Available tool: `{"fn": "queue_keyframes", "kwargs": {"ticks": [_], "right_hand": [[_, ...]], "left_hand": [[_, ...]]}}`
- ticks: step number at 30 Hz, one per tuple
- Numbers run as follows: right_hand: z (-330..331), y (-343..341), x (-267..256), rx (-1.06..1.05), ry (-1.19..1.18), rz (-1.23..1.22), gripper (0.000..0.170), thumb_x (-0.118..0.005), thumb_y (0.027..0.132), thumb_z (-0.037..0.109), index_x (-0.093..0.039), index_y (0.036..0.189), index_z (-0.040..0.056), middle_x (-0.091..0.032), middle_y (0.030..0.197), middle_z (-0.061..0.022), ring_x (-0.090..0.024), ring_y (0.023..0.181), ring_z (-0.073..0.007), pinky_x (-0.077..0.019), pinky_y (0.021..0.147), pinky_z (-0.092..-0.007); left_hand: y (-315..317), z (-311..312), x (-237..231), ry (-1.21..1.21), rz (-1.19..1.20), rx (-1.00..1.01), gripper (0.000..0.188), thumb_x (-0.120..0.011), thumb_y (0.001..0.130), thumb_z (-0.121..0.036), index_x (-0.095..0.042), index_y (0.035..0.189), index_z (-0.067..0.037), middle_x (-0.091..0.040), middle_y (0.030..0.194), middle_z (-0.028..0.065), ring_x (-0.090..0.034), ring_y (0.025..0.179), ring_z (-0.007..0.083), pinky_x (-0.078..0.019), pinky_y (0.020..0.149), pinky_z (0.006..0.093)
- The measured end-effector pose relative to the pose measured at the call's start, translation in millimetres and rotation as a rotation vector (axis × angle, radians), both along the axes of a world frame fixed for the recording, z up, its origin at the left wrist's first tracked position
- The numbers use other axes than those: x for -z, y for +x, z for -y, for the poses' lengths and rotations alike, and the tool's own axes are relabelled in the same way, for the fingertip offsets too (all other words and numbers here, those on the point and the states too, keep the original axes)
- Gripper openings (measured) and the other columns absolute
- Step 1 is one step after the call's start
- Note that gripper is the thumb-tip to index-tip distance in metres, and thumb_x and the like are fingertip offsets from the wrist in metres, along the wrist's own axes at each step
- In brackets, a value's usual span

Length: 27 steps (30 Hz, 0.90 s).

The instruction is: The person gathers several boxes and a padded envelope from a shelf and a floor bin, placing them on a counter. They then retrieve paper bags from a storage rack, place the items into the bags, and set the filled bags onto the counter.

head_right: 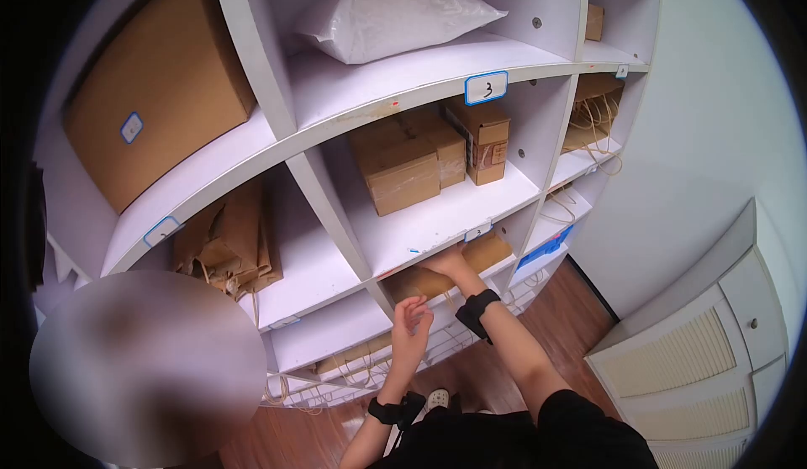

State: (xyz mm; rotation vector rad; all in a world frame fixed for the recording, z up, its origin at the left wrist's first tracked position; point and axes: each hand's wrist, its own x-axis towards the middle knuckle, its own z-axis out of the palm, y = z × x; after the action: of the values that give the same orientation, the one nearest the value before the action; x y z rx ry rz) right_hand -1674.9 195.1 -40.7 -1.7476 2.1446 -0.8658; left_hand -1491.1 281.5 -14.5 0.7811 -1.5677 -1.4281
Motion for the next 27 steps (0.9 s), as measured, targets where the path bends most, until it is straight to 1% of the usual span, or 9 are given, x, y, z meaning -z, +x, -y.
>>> {"fn": "queue_keyframes", "kwargs": {"ticks": [7, 8, 10, 11, 17, 20, 22, 24, 27], "right_hand": [[-4.1, 24.0, -14.1, 0.146, -0.21, 0.005, 0.06, -0.063, 0.059, 0.041, -0.048, 0.11, 0.0133, -0.053, 0.106, -0.0091, -0.04, 0.107, -0.0288, -0.0271, 0.092, -0.0436], [-18.5, 23.5, -16.7, 0.066, -0.279, -0.144, 0.074, -0.07, 0.051, 0.034, -0.042, 0.114, 0.0073, -0.044, 0.11, -0.0179, -0.038, 0.104, -0.0353, -0.0299, 0.09, -0.0423], [-66.4, 52.3, -52.6, 0.43, -0.505, 0.095, 0.083, -0.073, 0.047, 0.03, -0.033, 0.114, 0.0029, -0.029, 0.112, -0.027, -0.032, 0.104, -0.0419, -0.0306, 0.09, -0.0425], [-93.8, 56.4, -61.5, 0.332, -0.431, 0.155, 0.084, -0.075, 0.048, 0.026, -0.027, 0.112, 0.0016, -0.019, 0.11, -0.0303, -0.026, 0.104, -0.0454, -0.03, 0.09, -0.0433], [-224.2, 93.5, -51.6, 0.25, -0.289, 0.138, 0.092, -0.078, 0.047, 0.026, -0.021, 0.117, 0.0087, -0.015, 0.116, -0.0265, -0.017, 0.116, -0.0395, -0.0252, 0.094, -0.0431], [-250.0, 88.6, -58.9, 0.055, -0.2, 0.462, 0.092, -0.075, 0.054, 0.031, -0.014, 0.12, 0.0119, -0.018, 0.118, -0.0219, -0.019, 0.117, -0.0345, -0.027, 0.092, -0.0431], [-255.3, 76.8, -45.8, 0.117, -0.246, 0.984, 0.091, -0.072, 0.058, 0.034, -0.011, 0.122, 0.012, -0.021, 0.119, -0.0175, -0.023, 0.116, -0.0308, -0.0284, 0.091, -0.0431], [-243.6, 56.3, -18.4, 0.303, -0.346, 1.4, 0.088, -0.067, 0.065, 0.041, -0.008, 0.124, 0.0126, -0.025, 0.118, -0.0116, -0.03, 0.114, -0.0258, -0.0327, 0.086, -0.0411], [-211.1, 29.3, 21.7, 0.677, -0.146, 1.014, 0.082, -0.065, 0.068, 0.042, -0.014, 0.123, 0.0093, -0.028, 0.118, -0.0108, -0.028, 0.115, -0.0223, -0.0354, 0.084, -0.0388]], "left_hand": [[-8.6, 4.7, 22.4, 0.214, -0.127, 0.123, 0.032, -0.05, 0.082, -0.009, -0.033, 0.108, -0.001, -0.047, 0.11, 0.0121, -0.047, 0.095, 0.0137, -0.0368, 0.081, 0.0233], [-6.0, 3.6, 26.5, 0.262, -0.168, 0.119, 0.037, -0.052, 0.081, -0.011, -0.031, 0.111, -0.002, -0.046, 0.111, 0.0112, -0.047, 0.096, 0.014, -0.0368, 0.081, 0.0243], [2.4, 5.3, 24.2, 0.419, -0.198, 0.134, 0.046, -0.054, 0.081, -0.015, -0.026, 0.116, -0.004, -0.042, 0.114, 0.0106, -0.044, 0.1, 0.0147, -0.0355, 0.083, 0.0262], [9.9, 4.2, 11.3, 0.535, -0.189, 0.143, 0.05, -0.054, 0.081, -0.017, -0.022, 0.118, -0.004, -0.04, 0.116, 0.0108, -0.042, 0.103, 0.0153, -0.0343, 0.085, 0.0271], [27.4, -16.6, 3.7, 0.723, -0.238, 0.319, 0.071, -0.059, 0.076, -0.018, -0.009, 0.125, -0.009, -0.029, 0.121, 0.0109, -0.032, 0.11, 0.018, -0.0273, 0.092, 0.0328], [38.8, -16.2, 11.2, 0.598, -0.124, 0.406, 0.08, -0.066, 0.068, -0.016, -0.01, 0.126, -0.008, -0.03, 0.12, 0.0107, -0.032, 0.111, 0.0198, -0.0256, 0.094, 0.0329], [58.0, -5.2, 4.5, 0.472, -0.026, 0.534, 0.086, -0.069, 0.063, -0.014, -0.011, 0.127, -0.007, -0.031, 0.119, 0.0106, -0.031, 0.111, 0.0209, -0.0249, 0.094, 0.0324], [102.4, -5.2, 33.5, 0.679, -0.012, 0.599, 0.085, -0.069, 0.062, -0.018, -0.017, 0.128, -0.004, -0.033, 0.119, 0.0101, -0.034, 0.109, 0.0216, -0.026, 0.093, 0.0302], [144.2, -17.6, 23.5, 0.701, 0.11, 0.629, 0.07, -0.066, 0.062, -0.015, -0.03, 0.121, -0.002, -0.042, 0.109, 0.0091, -0.041, 0.101, 0.0208, -0.0321, 0.086, 0.0301]]}}
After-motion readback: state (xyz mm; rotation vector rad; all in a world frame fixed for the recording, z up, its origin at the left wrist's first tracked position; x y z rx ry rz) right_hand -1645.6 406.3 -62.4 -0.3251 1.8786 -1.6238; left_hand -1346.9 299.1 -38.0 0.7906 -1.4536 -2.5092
